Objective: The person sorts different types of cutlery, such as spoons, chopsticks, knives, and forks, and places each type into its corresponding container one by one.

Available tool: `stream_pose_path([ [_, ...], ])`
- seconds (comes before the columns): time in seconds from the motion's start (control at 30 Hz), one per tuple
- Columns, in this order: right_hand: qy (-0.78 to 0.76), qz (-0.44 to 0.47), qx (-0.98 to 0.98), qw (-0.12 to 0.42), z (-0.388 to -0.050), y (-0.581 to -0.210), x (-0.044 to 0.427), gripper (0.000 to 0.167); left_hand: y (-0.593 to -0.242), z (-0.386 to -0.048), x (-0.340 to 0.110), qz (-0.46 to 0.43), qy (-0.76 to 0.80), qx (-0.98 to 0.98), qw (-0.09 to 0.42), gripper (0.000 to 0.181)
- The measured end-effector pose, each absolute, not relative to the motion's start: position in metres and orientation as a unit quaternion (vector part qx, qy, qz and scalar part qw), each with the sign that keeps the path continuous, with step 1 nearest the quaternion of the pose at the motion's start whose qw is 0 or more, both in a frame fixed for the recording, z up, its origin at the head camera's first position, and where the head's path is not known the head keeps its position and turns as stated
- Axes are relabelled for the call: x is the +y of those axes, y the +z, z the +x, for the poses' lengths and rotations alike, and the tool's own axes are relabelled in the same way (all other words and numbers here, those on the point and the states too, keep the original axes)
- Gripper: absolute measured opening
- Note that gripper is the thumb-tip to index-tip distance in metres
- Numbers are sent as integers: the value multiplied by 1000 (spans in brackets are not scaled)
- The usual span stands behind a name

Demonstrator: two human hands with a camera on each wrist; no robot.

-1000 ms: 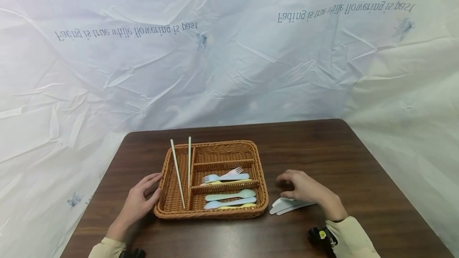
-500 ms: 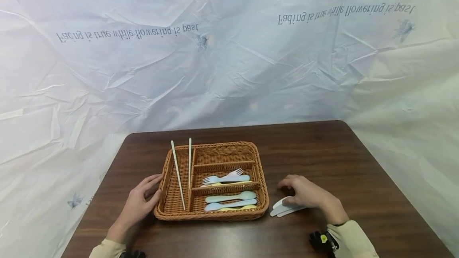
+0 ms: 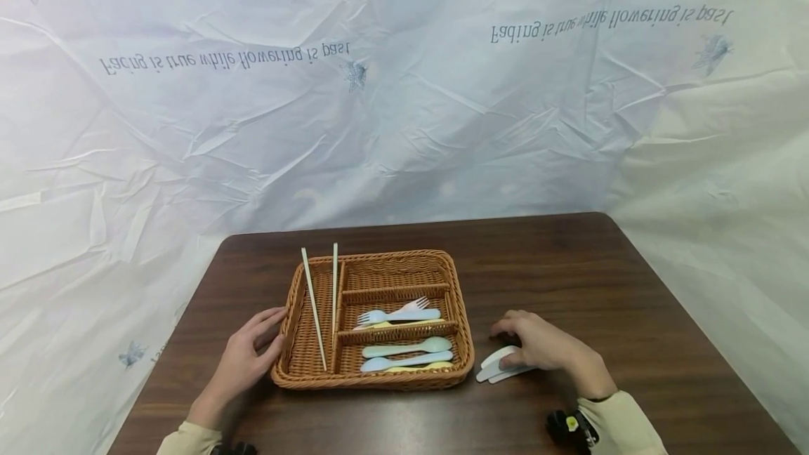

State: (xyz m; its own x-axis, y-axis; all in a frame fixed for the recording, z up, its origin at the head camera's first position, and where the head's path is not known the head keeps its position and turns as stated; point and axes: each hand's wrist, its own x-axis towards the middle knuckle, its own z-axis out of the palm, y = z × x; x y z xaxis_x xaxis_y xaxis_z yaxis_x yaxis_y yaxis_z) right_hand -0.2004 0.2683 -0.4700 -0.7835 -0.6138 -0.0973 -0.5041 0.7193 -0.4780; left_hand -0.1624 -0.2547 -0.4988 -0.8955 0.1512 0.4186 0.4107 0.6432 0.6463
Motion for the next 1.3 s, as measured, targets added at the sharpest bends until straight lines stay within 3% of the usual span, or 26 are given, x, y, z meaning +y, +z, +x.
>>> stream_pose_path([
  [0.27,-197,-332,912,142,-198,-469,269,54,-499,-162,-255,-153,-390,-894,161,43],
  [0.67,-210,-348,905,125,-203,-472,270,19,-500,-164,-255,-156,-392,-892,164,43],
  [1.3,-214,-350,910,53,-204,-471,272,18,-499,-163,-255,-153,-397,-892,154,42],
])
